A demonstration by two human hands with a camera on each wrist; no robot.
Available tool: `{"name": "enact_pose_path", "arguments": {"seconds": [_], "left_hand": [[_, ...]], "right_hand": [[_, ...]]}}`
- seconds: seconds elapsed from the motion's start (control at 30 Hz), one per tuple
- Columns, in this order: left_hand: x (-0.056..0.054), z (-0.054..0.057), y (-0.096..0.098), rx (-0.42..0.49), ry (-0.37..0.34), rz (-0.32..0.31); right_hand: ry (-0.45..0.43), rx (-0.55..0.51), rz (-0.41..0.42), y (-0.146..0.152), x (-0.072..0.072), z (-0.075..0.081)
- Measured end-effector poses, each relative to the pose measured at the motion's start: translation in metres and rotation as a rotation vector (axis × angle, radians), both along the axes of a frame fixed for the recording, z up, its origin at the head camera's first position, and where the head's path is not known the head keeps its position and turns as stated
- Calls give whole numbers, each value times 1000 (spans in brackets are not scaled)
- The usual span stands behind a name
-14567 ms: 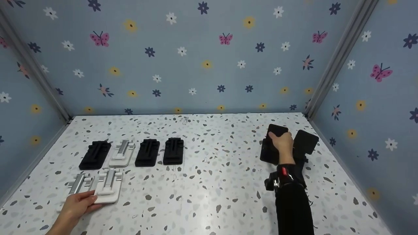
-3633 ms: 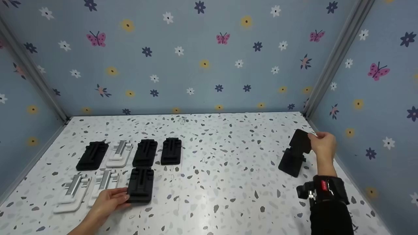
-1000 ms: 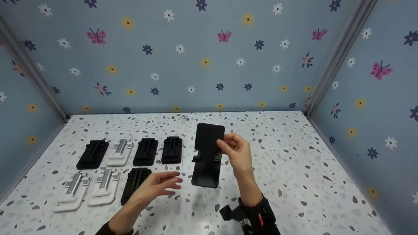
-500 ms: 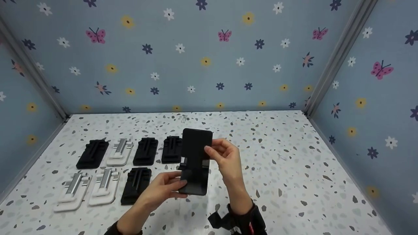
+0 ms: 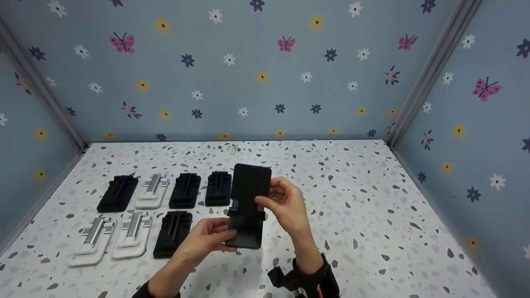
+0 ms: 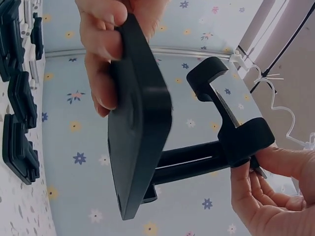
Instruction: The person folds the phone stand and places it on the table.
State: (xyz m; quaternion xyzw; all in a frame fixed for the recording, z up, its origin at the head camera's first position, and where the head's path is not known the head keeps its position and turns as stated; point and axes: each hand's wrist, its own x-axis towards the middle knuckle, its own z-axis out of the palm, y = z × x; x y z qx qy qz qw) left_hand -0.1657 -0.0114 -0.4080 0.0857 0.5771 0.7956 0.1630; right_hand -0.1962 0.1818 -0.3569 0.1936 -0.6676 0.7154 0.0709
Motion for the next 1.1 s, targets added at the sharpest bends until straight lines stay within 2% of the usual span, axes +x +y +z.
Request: {"name": "enact_pose_path", "arguments": {"seconds": [0.27, 0.57, 0.7, 0.87, 1.1], "left_hand": [[-1, -3, 1, 5, 21, 31], [-1, -1, 2, 22, -2, 22], [0, -1, 2, 12, 3, 32], [1, -1, 2, 22, -4, 28], [2, 0, 3, 36, -7, 29]], "right_hand": [[65, 41, -60, -3, -5, -7], [201, 19, -165, -11, -12, -16], [252, 80, -233, -15, -10, -14], [363, 173, -309, -20, -8, -9], [457, 318, -440, -14, -21, -27]]}}
